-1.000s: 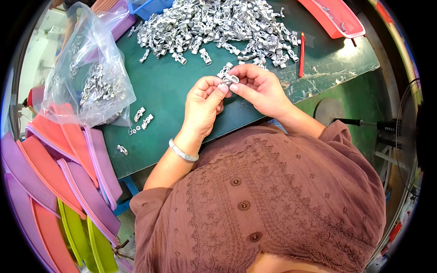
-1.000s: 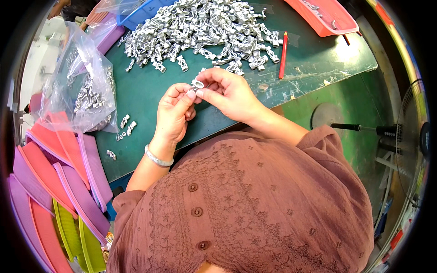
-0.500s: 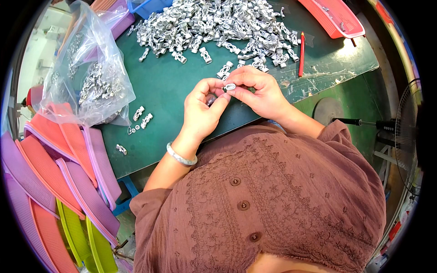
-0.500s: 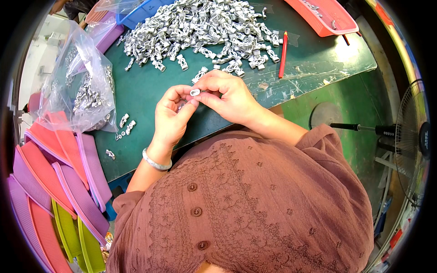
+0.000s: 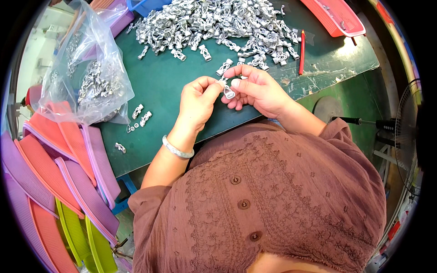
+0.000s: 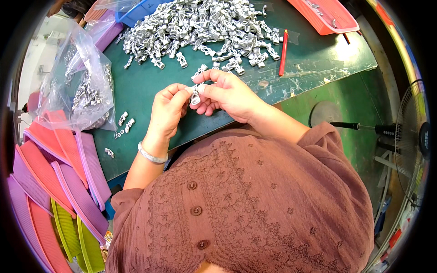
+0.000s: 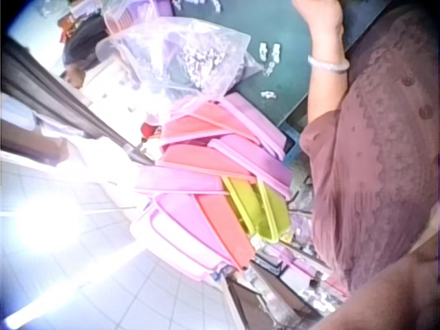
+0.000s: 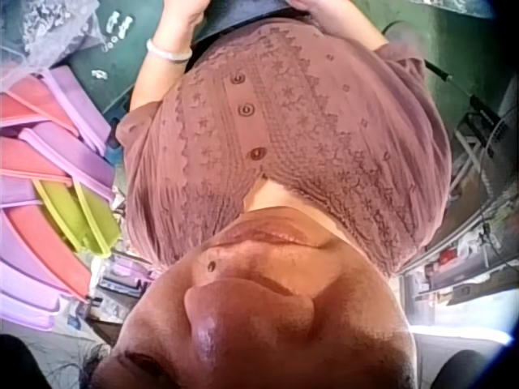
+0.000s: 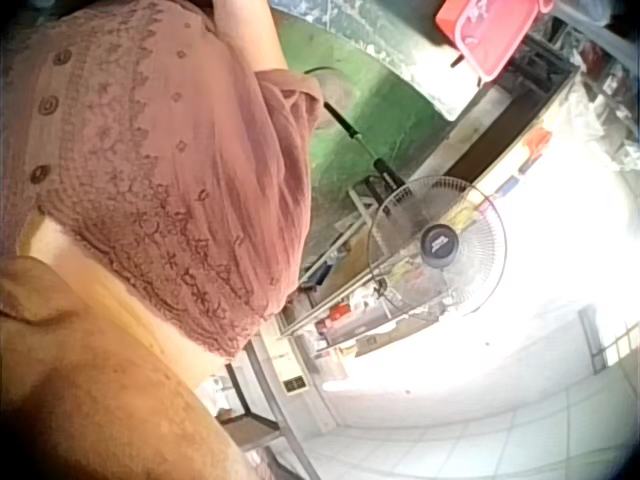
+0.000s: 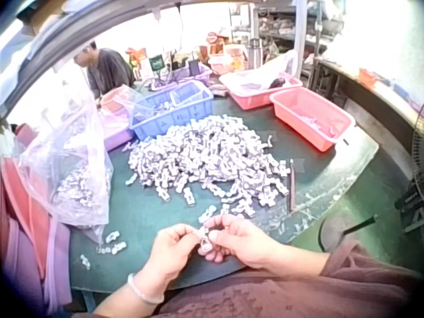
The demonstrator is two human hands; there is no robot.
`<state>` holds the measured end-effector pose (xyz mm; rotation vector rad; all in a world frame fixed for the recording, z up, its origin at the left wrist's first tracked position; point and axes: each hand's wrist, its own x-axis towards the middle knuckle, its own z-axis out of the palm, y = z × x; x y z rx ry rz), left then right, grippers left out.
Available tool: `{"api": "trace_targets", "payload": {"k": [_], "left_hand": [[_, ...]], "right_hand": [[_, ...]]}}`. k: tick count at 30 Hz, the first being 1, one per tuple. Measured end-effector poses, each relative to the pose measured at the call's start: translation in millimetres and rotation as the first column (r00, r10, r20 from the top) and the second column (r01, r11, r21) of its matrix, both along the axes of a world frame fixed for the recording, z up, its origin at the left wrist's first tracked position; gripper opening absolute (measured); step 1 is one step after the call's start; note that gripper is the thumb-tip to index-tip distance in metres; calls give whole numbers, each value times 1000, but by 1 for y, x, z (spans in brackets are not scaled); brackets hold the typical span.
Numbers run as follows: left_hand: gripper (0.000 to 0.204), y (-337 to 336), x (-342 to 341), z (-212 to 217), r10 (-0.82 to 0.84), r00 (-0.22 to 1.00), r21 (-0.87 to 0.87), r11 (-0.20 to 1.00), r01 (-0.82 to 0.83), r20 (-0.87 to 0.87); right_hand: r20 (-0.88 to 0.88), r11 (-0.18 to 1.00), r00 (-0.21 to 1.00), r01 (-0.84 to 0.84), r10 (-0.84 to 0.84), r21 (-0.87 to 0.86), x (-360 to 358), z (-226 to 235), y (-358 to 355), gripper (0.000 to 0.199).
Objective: The person picks up small metal components from a workbench, fits them together with plastic inserts by hand, and marks several finished pieces using a red marking tool.
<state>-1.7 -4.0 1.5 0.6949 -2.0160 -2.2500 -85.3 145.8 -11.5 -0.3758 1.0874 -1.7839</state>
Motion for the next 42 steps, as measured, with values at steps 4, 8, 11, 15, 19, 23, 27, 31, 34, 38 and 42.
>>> {"api": "trace_targets", "payload": {"k": [4,8,11,15,19,23,27,31,34,38,42], "left_hand": [[12,-1,0,-2,-3,996,105,994,-7,91],[12,-2,0,-2,-7,991,138,990,-12,132],[12,-2,0,-2,0,992,140,990,-18,129],[11,-3,1,-3,22,994,132,991,-37,110],[10,0,1,-4,125,992,103,987,-126,12],[9,-1,4,-7,143,982,86,987,-133,-119],[12,-1,5,-6,129,980,136,985,-108,-152],[14,0,6,-3,127,983,194,976,-100,-131],[17,-3,6,-6,62,988,198,980,-33,-142],[20,-2,7,-7,37,986,319,948,18,-164],[21,-3,6,-8,24,986,358,933,37,-166]], "right_hand": [[63,1000,998,-1,2,-15,1,4,0,24],[70,1000,998,-4,5,-21,1,4,0,23],[71,1000,997,-3,5,-21,1,3,0,23],[74,1000,997,2,0,-19,1,3,0,23],[67,1000,998,-12,13,-10,0,3,1,25],[30,1000,999,-22,22,-4,0,1,2,30],[-44,1000,999,-9,8,-10,0,-2,1,33],[-65,1000,998,27,-26,12,0,-1,0,33],[-107,997,991,78,-77,4,3,-1,-3,32],[-179,995,979,99,-102,-24,3,-1,-4,33],[-194,994,975,110,-113,-28,4,2,-4,35]]}}
